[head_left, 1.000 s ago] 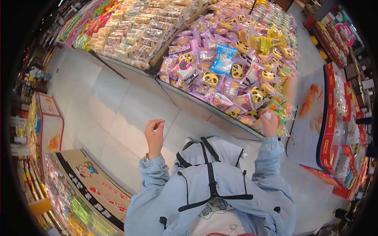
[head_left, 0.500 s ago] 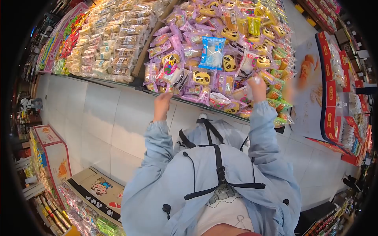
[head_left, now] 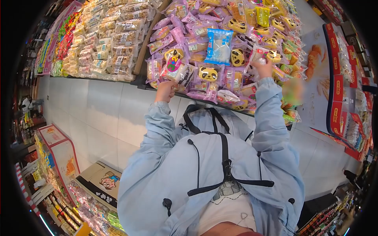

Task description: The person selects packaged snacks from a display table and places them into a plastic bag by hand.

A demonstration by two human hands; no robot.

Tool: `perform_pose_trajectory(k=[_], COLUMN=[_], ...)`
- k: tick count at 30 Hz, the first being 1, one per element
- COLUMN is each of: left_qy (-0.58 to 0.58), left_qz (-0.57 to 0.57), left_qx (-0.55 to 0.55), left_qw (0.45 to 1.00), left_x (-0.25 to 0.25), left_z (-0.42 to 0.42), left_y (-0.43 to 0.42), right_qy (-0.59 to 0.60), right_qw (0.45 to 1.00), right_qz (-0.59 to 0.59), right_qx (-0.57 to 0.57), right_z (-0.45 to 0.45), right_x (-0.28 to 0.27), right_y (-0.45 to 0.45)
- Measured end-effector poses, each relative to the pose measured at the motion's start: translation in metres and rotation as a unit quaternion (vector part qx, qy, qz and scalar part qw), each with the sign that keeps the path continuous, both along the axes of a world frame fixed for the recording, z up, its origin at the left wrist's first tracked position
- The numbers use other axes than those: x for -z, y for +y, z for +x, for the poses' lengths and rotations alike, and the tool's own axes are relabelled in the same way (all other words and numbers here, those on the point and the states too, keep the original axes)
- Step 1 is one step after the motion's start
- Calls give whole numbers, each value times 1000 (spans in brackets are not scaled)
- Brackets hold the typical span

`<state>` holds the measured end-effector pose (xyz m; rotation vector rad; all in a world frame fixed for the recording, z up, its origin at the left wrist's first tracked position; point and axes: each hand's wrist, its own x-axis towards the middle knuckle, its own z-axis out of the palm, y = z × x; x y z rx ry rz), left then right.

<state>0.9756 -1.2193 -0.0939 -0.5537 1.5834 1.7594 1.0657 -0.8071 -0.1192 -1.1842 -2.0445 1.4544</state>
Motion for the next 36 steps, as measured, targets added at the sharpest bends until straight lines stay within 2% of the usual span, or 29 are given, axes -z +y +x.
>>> perform_pose_trajectory(k=[3, 7, 8, 9, 10, 11, 12, 14, 17, 20, 23, 27, 32, 33, 35, 36], left_qy=[-22, -26, 2, 37, 73, 71, 74, 91, 139, 157, 85, 81, 149, 157, 175, 156], left_qz=[21, 58, 62, 73, 62, 72, 33, -14, -30, -17, 29, 5, -20, -14, -3, 63], left_qx=[0, -9, -6, -2, -28, -30, -23, -57, -61, -30, -19, -35, -130, -126, -124, -106], left_qw=[1000, 998, 998, 997, 995, 994, 996, 994, 988, 987, 996, 996, 980, 979, 977, 980], left_x=[13, 0, 10, 31, 47, 38, 29, 25, 30, 49, 16, 26, 31, 34, 42, 35], left_z=[-12, -12, -12, -14, -15, -15, -14, -11, -14, -20, -20, -25, -27, -29, -35, -37], left_y=[-7, -5, -10, -12, -10, -7, -4, 2, 10, 7, 14, 17, 31, 33, 34, 33], right_qy=[-26, -87, -40, 12, 38, 17, 11, -22, -144, -229, -316, -287, -216, -209, -183, -167], right_qw=[996, 986, 985, 980, 951, 961, 983, 971, 953, 911, 877, 901, 928, 930, 950, 958], right_qz=[83, 100, 117, 143, 286, 257, 92, 101, 175, 255, 196, 165, 151, 157, 89, 54], right_qx=[-18, -102, -121, -138, -110, -97, -157, -214, -202, -228, -306, -282, -264, -260, -238, -226], right_z=[3, -2, -2, -5, -9, -8, -9, -4, -6, -7, -11, 3, 25, 30, 39, 42], right_x=[-35, -62, -63, -57, -7, -28, -30, -38, -61, -83, -111, -118, -83, -80, -67, -62], right_y=[-21, -35, -41, -42, -26, -44, -42, -46, -38, -31, -30, -41, -42, -43, -39, -37])
